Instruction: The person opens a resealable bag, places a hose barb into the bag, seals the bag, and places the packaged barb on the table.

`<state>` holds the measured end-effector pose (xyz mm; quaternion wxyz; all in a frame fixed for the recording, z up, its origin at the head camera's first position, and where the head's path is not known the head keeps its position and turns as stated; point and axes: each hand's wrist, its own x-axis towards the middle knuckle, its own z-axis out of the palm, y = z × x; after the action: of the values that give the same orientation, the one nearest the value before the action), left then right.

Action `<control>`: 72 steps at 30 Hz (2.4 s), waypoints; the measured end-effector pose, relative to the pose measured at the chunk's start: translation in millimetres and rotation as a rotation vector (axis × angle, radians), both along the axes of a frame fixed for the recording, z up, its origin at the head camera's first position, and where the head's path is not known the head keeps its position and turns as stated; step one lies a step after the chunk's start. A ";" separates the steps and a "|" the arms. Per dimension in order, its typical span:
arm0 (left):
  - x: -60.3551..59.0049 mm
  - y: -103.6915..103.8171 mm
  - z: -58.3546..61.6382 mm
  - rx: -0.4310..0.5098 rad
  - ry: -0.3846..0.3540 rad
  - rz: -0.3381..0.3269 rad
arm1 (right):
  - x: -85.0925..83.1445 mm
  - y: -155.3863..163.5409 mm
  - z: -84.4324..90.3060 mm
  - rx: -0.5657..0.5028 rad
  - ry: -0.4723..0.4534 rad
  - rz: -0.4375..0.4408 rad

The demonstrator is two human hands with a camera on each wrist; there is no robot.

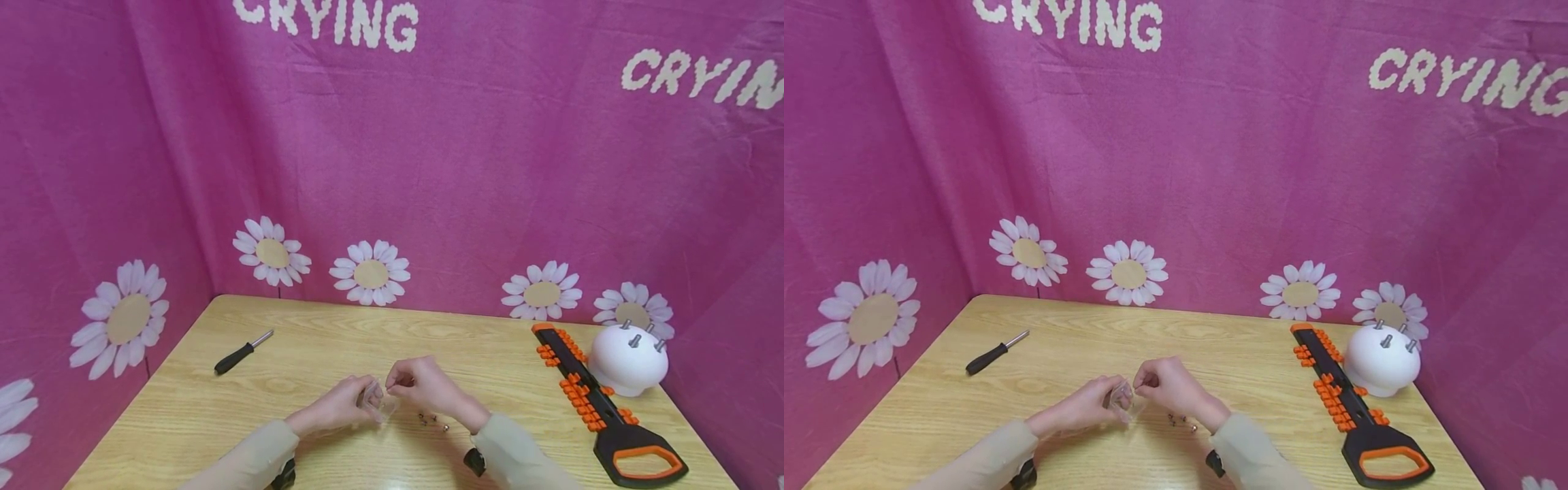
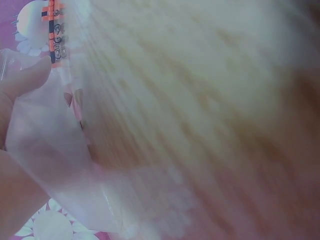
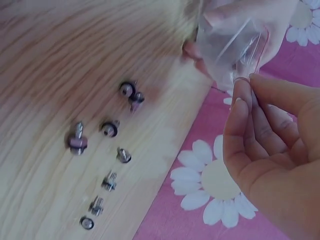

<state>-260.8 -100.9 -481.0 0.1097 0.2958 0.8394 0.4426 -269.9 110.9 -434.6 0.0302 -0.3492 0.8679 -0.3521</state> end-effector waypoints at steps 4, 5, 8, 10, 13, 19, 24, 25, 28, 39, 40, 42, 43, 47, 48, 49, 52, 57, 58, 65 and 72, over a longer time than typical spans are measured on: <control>0.3 0.0 -1.0 -0.003 0.007 0.000 | 1.0 -2.0 -0.5 0.000 0.006 0.014; 0.4 0.0 -1.2 -0.003 0.004 0.001 | 1.0 -1.3 -0.7 -0.004 0.011 0.014; 0.5 0.4 -1.3 0.003 -0.014 0.006 | 0.8 2.7 -0.5 -0.017 0.020 0.006; 0.6 0.5 -1.1 0.008 -0.026 0.010 | 0.3 7.1 -0.2 -0.022 0.028 -0.005; 0.5 0.8 -0.7 0.007 -0.020 0.014 | -1.3 15.9 -0.4 -0.026 0.035 -0.024; 0.8 1.4 0.5 0.023 -0.018 0.017 | -6.6 42.2 -6.0 -0.036 0.049 -0.056; 0.1 1.1 -0.4 0.027 -0.018 0.009 | -8.6 66.3 -10.7 -0.003 0.020 -0.119; 0.0 1.0 -0.8 0.036 -0.027 0.007 | -9.1 70.7 -12.0 0.010 0.017 -0.135; 0.0 0.5 -1.4 0.050 -0.041 -0.001 | -11.1 82.8 -16.8 0.036 0.040 -0.165; 0.0 0.2 -0.5 0.068 -0.075 -0.006 | -11.7 103.8 -28.7 0.114 0.049 -0.171; -0.3 0.1 -0.7 0.068 -0.078 -0.008 | -11.5 104.2 -29.4 0.124 0.053 -0.179; -1.0 -0.3 -1.1 0.065 -0.079 -0.009 | -11.1 104.7 -30.8 0.141 0.066 -0.193; -1.5 -0.4 -1.4 0.060 -0.078 -0.010 | -10.9 104.8 -31.4 0.148 0.072 -0.200; -2.5 -0.4 -1.9 0.043 -0.059 -0.017 | -9.9 104.4 -33.6 0.167 0.085 -0.225; -2.6 -0.4 -1.9 0.038 -0.054 -0.020 | -9.7 104.1 -34.2 0.171 0.084 -0.232; -2.5 -0.3 -1.9 0.035 -0.052 -0.022 | -9.5 103.7 -34.8 0.174 0.082 -0.238; -2.2 -0.6 -1.6 0.027 -0.045 -0.023 | -8.8 101.7 -36.0 0.180 0.069 -0.264; -1.8 -1.0 -1.5 0.036 -0.044 -0.024 | -8.2 99.3 -36.5 0.185 0.062 -0.283; -1.9 -1.1 -1.8 0.038 -0.043 -0.026 | -8.1 99.1 -36.4 0.187 0.065 -0.282; -2.0 -1.6 -2.7 0.037 -0.031 -0.029 | -9.0 100.8 -37.9 0.194 0.120 -0.269; -2.0 -0.4 -2.9 0.019 -0.003 -0.023 | -9.1 102.6 -38.0 0.184 0.139 -0.246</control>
<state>-262.8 -101.4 -484.0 0.1133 0.3056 0.8314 0.4500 -279.1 213.5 -472.7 -0.0414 -0.2593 0.9326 -0.2475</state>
